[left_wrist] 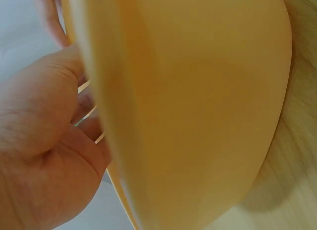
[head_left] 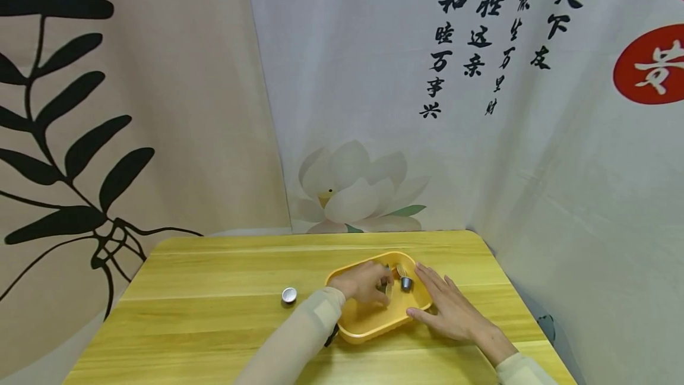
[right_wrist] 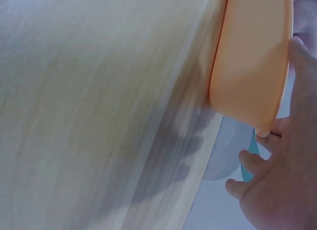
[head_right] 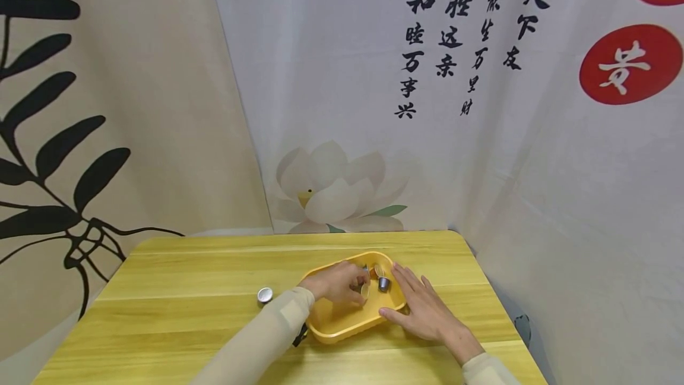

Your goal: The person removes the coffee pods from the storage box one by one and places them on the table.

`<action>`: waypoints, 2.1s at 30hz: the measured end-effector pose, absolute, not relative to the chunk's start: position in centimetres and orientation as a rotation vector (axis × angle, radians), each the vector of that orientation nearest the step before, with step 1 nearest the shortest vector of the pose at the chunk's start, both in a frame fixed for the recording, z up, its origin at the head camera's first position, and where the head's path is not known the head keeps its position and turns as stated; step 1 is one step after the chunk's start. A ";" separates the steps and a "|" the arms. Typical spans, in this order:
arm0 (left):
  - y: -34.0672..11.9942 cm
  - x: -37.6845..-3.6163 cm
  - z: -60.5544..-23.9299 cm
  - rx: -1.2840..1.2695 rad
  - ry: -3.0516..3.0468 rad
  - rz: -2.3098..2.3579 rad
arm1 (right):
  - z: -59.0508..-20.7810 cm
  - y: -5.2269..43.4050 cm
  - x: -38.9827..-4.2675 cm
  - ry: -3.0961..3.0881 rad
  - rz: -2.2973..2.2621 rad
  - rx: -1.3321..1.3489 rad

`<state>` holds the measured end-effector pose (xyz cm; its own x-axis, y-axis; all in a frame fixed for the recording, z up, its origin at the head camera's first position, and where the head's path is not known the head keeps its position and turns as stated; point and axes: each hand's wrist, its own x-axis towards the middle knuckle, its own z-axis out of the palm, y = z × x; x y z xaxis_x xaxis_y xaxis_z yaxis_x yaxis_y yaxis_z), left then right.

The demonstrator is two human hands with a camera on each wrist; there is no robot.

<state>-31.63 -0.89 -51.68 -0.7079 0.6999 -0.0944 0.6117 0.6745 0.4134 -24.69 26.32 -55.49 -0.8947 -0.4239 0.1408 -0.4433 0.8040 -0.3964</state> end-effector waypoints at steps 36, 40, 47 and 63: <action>-6.0 -30.6 -48.7 1.042 2.510 1.145 | -55.6 26.2 -24.5 -2.920 0.658 0.716; -6.8 -30.5 -48.3 1.060 2.534 1.142 | -55.5 26.2 -24.5 -2.918 0.660 0.722; -8.5 -30.0 -47.8 1.047 2.566 1.174 | -55.6 26.2 -24.5 -2.925 0.657 0.718; -13.6 -28.4 -48.3 0.958 2.605 1.255 | -55.5 26.3 -24.4 -2.940 0.656 0.712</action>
<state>-28.45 -13.56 -48.30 -0.7982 0.5757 0.1773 0.4975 0.4640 0.7329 -24.44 26.28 -55.53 -0.8930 -0.4271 0.1418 -0.4469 0.8042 -0.3918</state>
